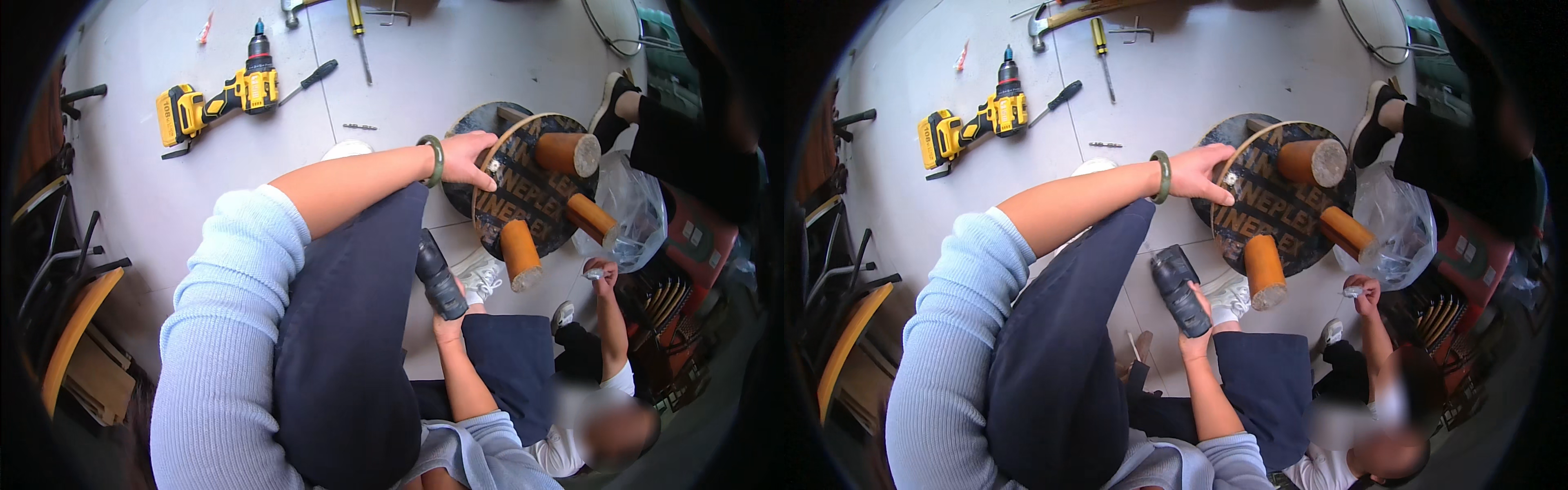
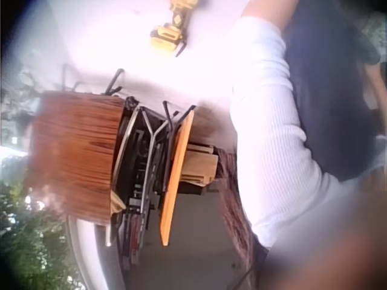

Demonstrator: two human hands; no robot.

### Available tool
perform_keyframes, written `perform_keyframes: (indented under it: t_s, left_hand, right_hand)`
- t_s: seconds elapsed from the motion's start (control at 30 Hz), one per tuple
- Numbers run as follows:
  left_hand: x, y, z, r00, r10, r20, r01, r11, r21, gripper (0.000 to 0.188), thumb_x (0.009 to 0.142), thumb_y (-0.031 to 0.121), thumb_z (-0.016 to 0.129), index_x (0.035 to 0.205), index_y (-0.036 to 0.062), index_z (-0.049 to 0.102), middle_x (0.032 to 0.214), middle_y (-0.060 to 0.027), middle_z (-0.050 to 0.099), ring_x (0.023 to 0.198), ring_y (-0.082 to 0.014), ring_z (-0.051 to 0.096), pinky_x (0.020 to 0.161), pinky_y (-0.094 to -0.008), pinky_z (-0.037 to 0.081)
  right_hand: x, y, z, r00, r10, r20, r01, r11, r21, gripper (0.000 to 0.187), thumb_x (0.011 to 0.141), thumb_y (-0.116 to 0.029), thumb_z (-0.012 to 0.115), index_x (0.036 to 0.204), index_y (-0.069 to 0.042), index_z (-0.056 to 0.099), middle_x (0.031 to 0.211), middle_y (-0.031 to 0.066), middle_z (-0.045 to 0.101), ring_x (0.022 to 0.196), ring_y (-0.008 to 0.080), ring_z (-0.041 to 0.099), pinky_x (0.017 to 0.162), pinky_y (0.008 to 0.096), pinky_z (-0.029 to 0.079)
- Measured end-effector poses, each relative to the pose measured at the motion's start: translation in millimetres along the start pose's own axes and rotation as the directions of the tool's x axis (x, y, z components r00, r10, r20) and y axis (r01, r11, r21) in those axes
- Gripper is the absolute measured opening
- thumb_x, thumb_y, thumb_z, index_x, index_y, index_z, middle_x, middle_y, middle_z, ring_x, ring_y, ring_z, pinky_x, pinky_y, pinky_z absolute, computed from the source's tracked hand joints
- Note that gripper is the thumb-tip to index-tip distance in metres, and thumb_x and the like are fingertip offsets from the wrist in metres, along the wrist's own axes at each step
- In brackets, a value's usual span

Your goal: The person assembles a small wooden stool by attaching legs to a circular base using a cordless drill and screws. They position the legs, insert screws, and tighten them with the drill, occasionally adjusting the stool's orientation.

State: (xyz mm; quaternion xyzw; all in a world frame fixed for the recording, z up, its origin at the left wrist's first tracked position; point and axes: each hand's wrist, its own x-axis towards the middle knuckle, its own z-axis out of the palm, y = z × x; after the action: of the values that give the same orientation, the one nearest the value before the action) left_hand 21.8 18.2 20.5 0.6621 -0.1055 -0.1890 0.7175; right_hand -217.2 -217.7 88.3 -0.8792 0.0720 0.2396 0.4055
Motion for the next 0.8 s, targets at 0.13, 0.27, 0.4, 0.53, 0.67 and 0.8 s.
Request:
perform_keyframes:
  t_s: [0.13, 0.27, 0.4, 0.53, 0.67, 0.8]
  left_hand:
    - [2.1, -4.4, 3.5, 1.000, -0.012, 0.022, 0.014, 0.995, -0.098, 0.058, 0.072, 0.018, 0.079, 0.118, -0.0009, 0.051, 0.108, -0.0115, 0.052, 0.106, -0.0198, 0.051, 0.095, -0.0331, 0.044]
    - [3.5, -4.2, 3.4, 0.997, -0.025, 0.079, 0.040, 0.980, -0.197, 0.057, 0.075, 0.013, 0.078, 0.122, 0.0002, 0.048, 0.112, -0.0070, 0.055, 0.106, -0.0158, 0.053, 0.094, -0.0308, 0.046]
    - [1.6, -0.2, -0.7, 0.981, -0.048, 0.189, 0.111, 0.935, -0.336, 0.058, 0.079, 0.010, 0.074, 0.128, 0.0014, 0.043, 0.119, -0.0066, 0.055, 0.110, -0.0155, 0.053, 0.097, -0.0312, 0.045]
    - [0.6, 9.1, -2.2, 0.965, -0.149, 0.217, 0.229, 0.881, -0.414, 0.066, 0.081, 0.007, 0.071, 0.137, 0.0032, 0.037, 0.121, -0.0058, 0.057, 0.108, -0.0136, 0.055, 0.094, -0.0296, 0.046]
    - [-0.8, 15.8, -1.4, 0.961, -0.174, 0.214, 0.248, 0.883, -0.397, 0.067, 0.080, 0.006, 0.071, 0.137, 0.0032, 0.037, 0.121, -0.0056, 0.057, 0.108, -0.0134, 0.055, 0.093, -0.0287, 0.046]
    - [-2.6, 19.6, 1.9, 0.963, -0.196, 0.187, 0.256, 0.884, -0.392, 0.064, 0.080, 0.005, 0.070, 0.135, 0.0028, 0.038, 0.120, -0.0058, 0.057, 0.107, -0.0135, 0.056, 0.093, -0.0285, 0.047]
  right_hand:
    - [-23.8, 27.1, -1.7, 0.999, -0.038, -0.011, 0.039, 0.996, 0.079, 0.039, 0.083, 0.001, 0.060, 0.122, -0.002, 0.056, 0.132, 0.0153, 0.054, 0.125, 0.0260, 0.049, 0.108, 0.0345, 0.034]
    - [-35.7, 51.8, -13.3, 0.996, -0.086, 0.024, 0.089, 0.959, -0.270, 0.041, 0.084, 0.003, 0.057, 0.124, -0.001, 0.054, 0.130, 0.0126, 0.055, 0.120, 0.0222, 0.052, 0.104, 0.0310, 0.038]
    - [-47.7, 53.5, -22.2, 0.997, 0.071, 0.012, -0.071, 0.997, 0.037, 0.050, 0.080, 0.013, 0.052, 0.128, -0.002, 0.054, 0.124, 0.0102, 0.059, 0.113, 0.0175, 0.056, 0.100, 0.0279, 0.041]
    - [-43.5, 32.2, -63.3, 0.924, 0.362, 0.123, -0.335, 0.922, -0.193, 0.040, 0.076, 0.011, 0.058, 0.113, -0.003, 0.063, 0.101, 0.0114, 0.069, 0.094, 0.0178, 0.066, 0.086, 0.0285, 0.050]
    - [-31.2, -9.2, -159.5, 0.939, 0.341, -0.043, -0.342, 0.919, -0.196, 0.022, 0.082, -0.009, 0.061, 0.102, -0.004, 0.067, 0.086, 0.0147, 0.070, 0.079, 0.0234, 0.069, 0.074, 0.0335, 0.053]
    - [24.6, -42.5, -253.5, 0.930, 0.128, -0.343, -0.217, 0.948, -0.235, 0.022, 0.082, -0.013, 0.063, 0.100, 0.000, 0.062, 0.080, 0.0119, 0.066, 0.076, 0.0199, 0.065, 0.069, 0.0329, 0.050]
